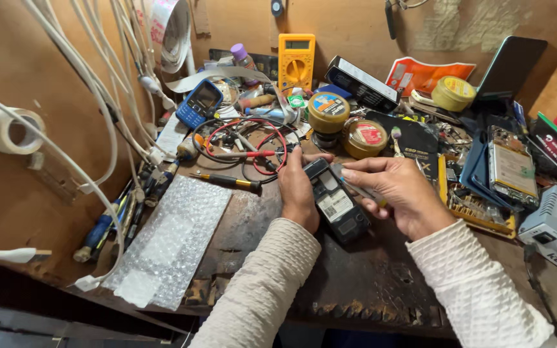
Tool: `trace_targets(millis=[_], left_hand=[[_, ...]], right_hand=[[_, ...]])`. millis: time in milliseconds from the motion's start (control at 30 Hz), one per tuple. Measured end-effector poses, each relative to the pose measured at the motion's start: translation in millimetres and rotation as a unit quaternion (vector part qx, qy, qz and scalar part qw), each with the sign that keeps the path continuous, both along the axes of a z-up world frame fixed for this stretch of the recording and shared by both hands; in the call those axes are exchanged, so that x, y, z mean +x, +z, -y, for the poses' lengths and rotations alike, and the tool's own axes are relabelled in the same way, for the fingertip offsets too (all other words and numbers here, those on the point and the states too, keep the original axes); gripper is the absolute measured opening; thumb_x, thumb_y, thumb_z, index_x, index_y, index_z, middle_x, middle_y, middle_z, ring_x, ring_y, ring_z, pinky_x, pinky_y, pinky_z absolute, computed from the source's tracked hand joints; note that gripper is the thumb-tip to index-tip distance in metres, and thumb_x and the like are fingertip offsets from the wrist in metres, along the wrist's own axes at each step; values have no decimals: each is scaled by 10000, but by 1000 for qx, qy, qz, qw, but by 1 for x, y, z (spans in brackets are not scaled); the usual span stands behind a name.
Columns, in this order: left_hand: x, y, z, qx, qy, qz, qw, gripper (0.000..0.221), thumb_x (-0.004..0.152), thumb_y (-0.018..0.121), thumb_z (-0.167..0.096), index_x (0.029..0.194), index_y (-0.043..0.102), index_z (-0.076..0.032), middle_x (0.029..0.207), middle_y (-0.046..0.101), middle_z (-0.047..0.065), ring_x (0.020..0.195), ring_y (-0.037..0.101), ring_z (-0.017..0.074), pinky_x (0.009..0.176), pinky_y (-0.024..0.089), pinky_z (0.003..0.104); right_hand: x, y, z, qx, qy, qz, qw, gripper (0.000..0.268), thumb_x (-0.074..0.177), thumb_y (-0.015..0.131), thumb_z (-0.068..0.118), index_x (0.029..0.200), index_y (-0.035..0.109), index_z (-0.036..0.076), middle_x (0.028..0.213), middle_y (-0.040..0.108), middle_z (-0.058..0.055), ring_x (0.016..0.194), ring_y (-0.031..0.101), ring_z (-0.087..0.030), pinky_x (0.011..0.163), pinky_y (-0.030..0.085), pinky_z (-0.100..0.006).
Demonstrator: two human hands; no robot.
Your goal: The person disassembles two feature phones by removing their back covers, batteries, and SIM cards using their hands and a small pry tool, then uses a screwdriver to remove internal screws and detach the front housings and internal components.
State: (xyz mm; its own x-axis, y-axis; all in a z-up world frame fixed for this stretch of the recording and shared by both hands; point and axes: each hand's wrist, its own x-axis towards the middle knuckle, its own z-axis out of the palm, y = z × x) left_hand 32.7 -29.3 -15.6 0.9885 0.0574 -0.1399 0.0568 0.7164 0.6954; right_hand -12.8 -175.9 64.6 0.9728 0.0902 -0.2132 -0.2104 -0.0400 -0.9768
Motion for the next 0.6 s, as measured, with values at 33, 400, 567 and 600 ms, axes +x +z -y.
trace_targets(millis=[33, 400, 567, 600], left_hand=[[0, 0, 0, 3, 3, -1, 1000, 577, 1037, 389, -380, 880, 745, 46, 817, 730, 123, 707, 677, 204, 707, 567, 313], [8, 11, -3, -126, -56, -3, 990, 444, 1045, 385, -416, 979, 531, -2, 767, 665, 216, 642, 667, 327, 647, 595, 459], [6, 6, -4, -138, -64, 11, 988, 428, 1050, 394, -389, 973, 540, 6, 758, 654, 198, 645, 673, 330, 660, 614, 481], [5, 7, -5, -131, -62, 8, 989, 425, 1050, 395, -385, 971, 544, 5, 760, 654, 196, 647, 675, 331, 658, 612, 482]], right_hand=[[0, 0, 0, -16, -7, 1, 1000, 212, 865, 754, 135, 1049, 805, 42, 660, 677, 3, 433, 525, -44, 342, 324, -198], [-28, 2, -1, -175, -111, 172, 963, 203, 890, 752, 147, 1036, 782, 8, 651, 685, -14, 420, 543, -62, 337, 358, -217], [-49, -2, -1, -265, -147, 201, 931, 191, 892, 758, 158, 1035, 793, 37, 644, 705, -44, 422, 581, -81, 367, 414, -248], [-51, -3, -1, -276, -152, 212, 925, 187, 891, 765, 159, 1033, 797, 40, 640, 715, -56, 427, 586, -84, 383, 429, -251]])
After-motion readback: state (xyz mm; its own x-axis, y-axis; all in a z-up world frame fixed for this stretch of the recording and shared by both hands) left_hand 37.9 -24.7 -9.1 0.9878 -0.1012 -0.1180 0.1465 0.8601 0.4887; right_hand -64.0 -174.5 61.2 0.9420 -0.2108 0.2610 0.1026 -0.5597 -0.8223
